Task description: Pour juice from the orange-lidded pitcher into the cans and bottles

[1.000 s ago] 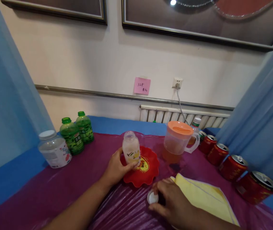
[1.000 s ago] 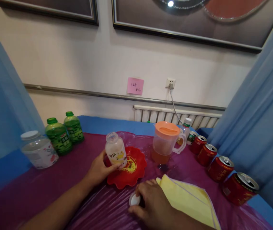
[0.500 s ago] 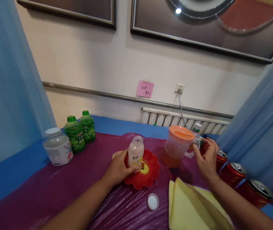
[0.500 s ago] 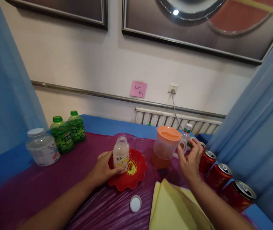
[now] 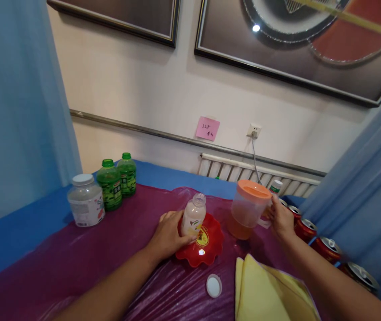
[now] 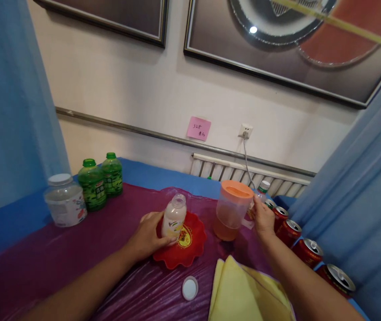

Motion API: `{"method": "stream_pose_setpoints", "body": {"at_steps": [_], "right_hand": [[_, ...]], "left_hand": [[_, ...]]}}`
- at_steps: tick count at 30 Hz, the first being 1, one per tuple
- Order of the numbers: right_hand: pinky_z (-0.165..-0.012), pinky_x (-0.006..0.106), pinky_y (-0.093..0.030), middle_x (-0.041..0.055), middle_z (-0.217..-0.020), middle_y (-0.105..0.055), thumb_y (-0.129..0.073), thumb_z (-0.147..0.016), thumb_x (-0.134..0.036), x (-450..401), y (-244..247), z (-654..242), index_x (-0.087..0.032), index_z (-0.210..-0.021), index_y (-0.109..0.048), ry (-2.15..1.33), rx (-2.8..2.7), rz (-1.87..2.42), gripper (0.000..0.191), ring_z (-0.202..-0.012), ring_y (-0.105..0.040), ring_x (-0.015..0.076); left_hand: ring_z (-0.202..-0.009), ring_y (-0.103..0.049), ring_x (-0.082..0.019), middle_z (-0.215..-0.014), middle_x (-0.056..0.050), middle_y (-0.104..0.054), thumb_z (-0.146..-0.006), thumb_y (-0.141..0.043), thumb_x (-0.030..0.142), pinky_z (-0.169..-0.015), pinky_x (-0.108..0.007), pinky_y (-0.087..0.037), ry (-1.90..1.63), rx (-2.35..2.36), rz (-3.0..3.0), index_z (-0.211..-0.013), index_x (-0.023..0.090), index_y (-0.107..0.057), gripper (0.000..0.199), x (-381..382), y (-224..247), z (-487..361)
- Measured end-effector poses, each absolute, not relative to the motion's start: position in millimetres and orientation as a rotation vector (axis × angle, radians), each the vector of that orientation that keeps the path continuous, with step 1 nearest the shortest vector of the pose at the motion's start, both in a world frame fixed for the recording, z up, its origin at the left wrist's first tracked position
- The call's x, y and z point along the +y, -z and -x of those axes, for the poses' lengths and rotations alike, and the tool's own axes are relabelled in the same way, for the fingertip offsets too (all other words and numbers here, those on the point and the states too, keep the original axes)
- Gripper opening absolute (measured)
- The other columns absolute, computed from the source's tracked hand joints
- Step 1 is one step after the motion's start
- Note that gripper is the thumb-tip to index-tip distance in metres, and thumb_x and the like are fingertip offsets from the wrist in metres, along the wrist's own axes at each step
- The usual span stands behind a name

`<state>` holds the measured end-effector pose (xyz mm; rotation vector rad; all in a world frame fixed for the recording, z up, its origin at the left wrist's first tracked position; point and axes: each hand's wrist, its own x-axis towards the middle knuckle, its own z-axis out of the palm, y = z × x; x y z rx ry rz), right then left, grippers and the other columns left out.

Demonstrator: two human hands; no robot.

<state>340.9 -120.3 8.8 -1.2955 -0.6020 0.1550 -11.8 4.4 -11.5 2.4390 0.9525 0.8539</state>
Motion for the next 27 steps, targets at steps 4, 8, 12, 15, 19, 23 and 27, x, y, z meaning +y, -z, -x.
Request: {"method": "stream_pose_setpoints", "body": {"at_steps": [4, 8, 12, 15, 19, 23, 27], "right_hand": [[-0.034, 0.024, -0.026, -0.0106, -0.042, -0.031, -0.077, -0.067, -0.069, -118.0, -31.7, -342.1, -0.026, -0.053, -0.036, -0.214, -0.568, 1.304, 0.061, -0.036, -0.027, 0.0073], [-0.034, 0.023, -0.024, -0.01, -0.042, -0.033, -0.079, -0.067, -0.065, -118.6, -69.9, -343.3, -0.024, -0.054, -0.042, -0.183, -0.658, 1.354, 0.057, -0.038, -0.027, 0.0068], [-0.035, 0.022, -0.022, -0.0096, -0.043, -0.033, -0.079, -0.066, -0.064, -117.8, -112.3, -340.5, -0.024, -0.052, -0.04, -0.149, -0.822, 1.381, 0.058, -0.038, -0.026, 0.0057], [-0.036, 0.022, -0.023, -0.0083, -0.044, -0.035, -0.079, -0.068, -0.063, -114.7, -135.4, -337.4, -0.023, -0.051, -0.041, -0.148, -0.948, 1.395, 0.058, -0.038, -0.028, 0.0061], [-0.036, 0.023, -0.022, -0.0072, -0.043, -0.036, -0.079, -0.07, -0.063, -109.0, -153.3, -331.4, -0.023, -0.051, -0.045, -0.15, -1.066, 1.418, 0.055, -0.038, -0.029, 0.0071], [-0.039, 0.024, -0.022, -0.0059, -0.043, -0.036, -0.076, -0.072, -0.064, -104.3, -165.7, -320.0, -0.022, -0.05, -0.047, -0.12, -1.18, 1.464, 0.055, -0.04, -0.029, 0.0076], [-0.041, 0.025, -0.024, -0.0063, -0.044, -0.033, -0.074, -0.072, -0.066, -100.3, -174.2, -305.9, -0.023, -0.048, -0.042, -0.116, -1.285, 1.51, 0.059, -0.042, -0.029, 0.0079]], "left_hand": [[-0.105, -0.064, -0.034, -0.11, -0.009, -0.073, -0.065, -0.083, 0.045, -0.095, -0.047, -0.044, -0.857, 0.962, -2.428, -0.122, 0.023, -0.066, 0.064, 0.3, 7.0, 12.2], [-0.109, -0.062, -0.035, -0.114, -0.01, -0.072, -0.064, -0.083, 0.042, -0.097, -0.048, -0.044, -0.851, 0.967, -2.425, -0.119, 0.023, -0.067, 0.06, -1.1, 6.7, 12.7], [-0.119, -0.058, -0.039, -0.123, -0.013, -0.07, -0.063, -0.084, 0.043, -0.106, -0.054, -0.038, -0.856, 1.01, -2.437, -0.12, 0.021, -0.068, 0.063, -1.6, 9.5, 11.6], [-0.121, -0.058, -0.039, -0.125, -0.013, -0.07, -0.063, -0.084, 0.045, -0.108, -0.055, -0.036, -0.865, 1.004, -2.444, -0.122, 0.021, -0.068, 0.066, -2.0, 11.4, 11.1], [-0.123, -0.057, -0.038, -0.124, -0.012, -0.07, -0.062, -0.085, 0.045, -0.109, -0.054, -0.034, -0.85, 0.978, -2.441, -0.123, 0.021, -0.067, 0.068, -2.8, 12.1, 11.2], [-0.123, -0.056, -0.038, -0.126, -0.011, -0.07, -0.062, -0.085, 0.044, -0.11, -0.053, -0.033, -0.82, 0.988, -2.444, -0.125, 0.022, -0.066, 0.07, -4.2, 10.3, 11.5], [-0.122, -0.056, -0.037, -0.126, -0.011, -0.07, -0.061, -0.086, 0.047, -0.11, -0.05, -0.034, -0.779, 0.989, -2.459, -0.126, 0.02, -0.066, 0.073, -5.1, 8.8, 12.1]]}}
